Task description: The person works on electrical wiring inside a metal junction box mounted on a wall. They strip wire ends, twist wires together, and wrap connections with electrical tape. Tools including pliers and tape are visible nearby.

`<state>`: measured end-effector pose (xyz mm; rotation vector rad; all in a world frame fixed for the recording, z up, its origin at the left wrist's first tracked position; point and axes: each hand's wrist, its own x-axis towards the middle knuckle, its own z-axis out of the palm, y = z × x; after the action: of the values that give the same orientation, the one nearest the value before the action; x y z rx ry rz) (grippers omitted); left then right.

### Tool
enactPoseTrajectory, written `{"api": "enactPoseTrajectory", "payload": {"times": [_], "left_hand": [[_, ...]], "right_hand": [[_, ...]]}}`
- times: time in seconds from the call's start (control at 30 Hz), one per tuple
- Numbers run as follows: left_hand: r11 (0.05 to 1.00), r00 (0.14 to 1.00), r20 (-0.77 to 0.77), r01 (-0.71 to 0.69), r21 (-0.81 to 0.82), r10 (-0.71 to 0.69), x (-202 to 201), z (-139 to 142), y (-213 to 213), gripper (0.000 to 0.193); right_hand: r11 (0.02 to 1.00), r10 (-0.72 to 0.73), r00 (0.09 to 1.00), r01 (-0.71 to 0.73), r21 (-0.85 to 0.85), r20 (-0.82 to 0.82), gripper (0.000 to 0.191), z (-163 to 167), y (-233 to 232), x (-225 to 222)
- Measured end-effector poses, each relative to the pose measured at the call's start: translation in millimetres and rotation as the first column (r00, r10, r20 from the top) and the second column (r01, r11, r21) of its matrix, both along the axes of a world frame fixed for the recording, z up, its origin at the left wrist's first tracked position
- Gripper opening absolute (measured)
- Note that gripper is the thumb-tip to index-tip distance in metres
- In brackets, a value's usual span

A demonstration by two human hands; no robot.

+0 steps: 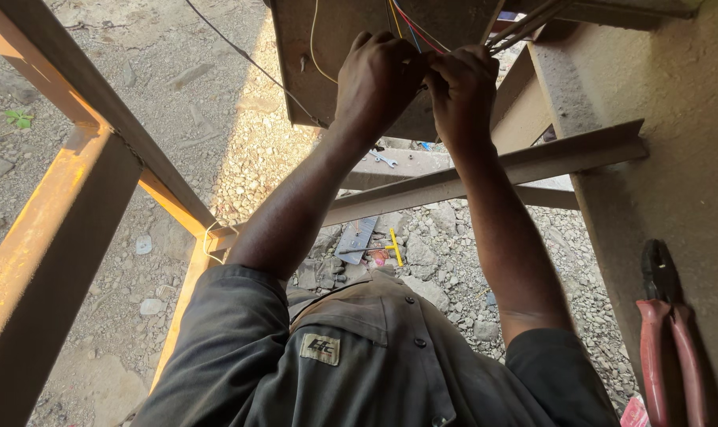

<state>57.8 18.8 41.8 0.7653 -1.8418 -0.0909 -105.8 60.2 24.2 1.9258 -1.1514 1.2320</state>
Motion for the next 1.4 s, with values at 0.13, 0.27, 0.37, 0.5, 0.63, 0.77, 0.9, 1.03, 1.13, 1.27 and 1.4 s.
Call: {"api": "enactPoseTrajectory", "payload": {"times": [0.13,0.27,0.37,0.5,0.63,0.77,0.9,1.03,1.13,1.27,1.4], "left_hand": [[0.998,0.999,0.010,0.043,0.051,-0.044,1,-8,-13,0.018],[0.998,0.998,-0.036,0.042,-0.050,-0.044,0,-17,-22,0.011],[0.998,0.989,-0.139,0.035,-0.061,-0.043,-4,-23,-28,0.011],[0.998,0.989,-0.140,0.046,-0.044,-0.052,-5,-19,-27,0.017],[0.991,0.993,-0.076,0.100,0.091,-0.093,17,-6,8,0.054],[0.900,0.899,-0.074,0.424,-0.103,-0.432,45,-11,74,0.094],[0.877,0.878,-0.139,0.472,0.090,-0.458,57,-10,113,0.110],[0.860,0.861,-0.121,0.504,0.081,-0.494,69,7,138,0.113],[0.801,0.792,-0.118,0.591,-0.093,-0.599,75,21,170,0.099],[0.667,0.712,-0.021,0.647,-0.368,-0.702,84,28,216,0.059],[0.408,0.424,-0.019,0.856,-0.318,-0.905,92,24,240,0.026]], "right_hand": [[0.999,0.045,0.998,-0.045,-0.003,0.047,0.014,-5,-1,-1],[0.991,0.109,0.992,-0.113,0.066,0.059,0.015,-6,-3,-4],[0.994,0.096,0.995,-0.097,0.053,0.021,0.012,-6,-3,-6],[0.993,0.101,0.995,-0.101,0.058,-0.003,0.009,-6,-1,-6],[0.990,0.116,0.993,-0.118,0.082,0.033,0.007,-6,3,-5],[0.988,0.107,0.992,-0.114,0.105,0.067,0.003,-7,3,-4],[0.979,0.134,0.983,-0.150,0.135,0.123,0.002,-9,-1,-5],[0.972,0.177,0.973,-0.197,0.129,0.151,0.004,-8,-3,-8],[0.967,0.206,0.966,-0.226,0.121,0.157,0.008,-5,1,-7],[0.955,0.254,0.949,-0.277,0.105,0.188,0.009,0,5,-3],[0.952,0.258,0.940,-0.286,0.107,0.222,0.009,-1,6,-1]]}}
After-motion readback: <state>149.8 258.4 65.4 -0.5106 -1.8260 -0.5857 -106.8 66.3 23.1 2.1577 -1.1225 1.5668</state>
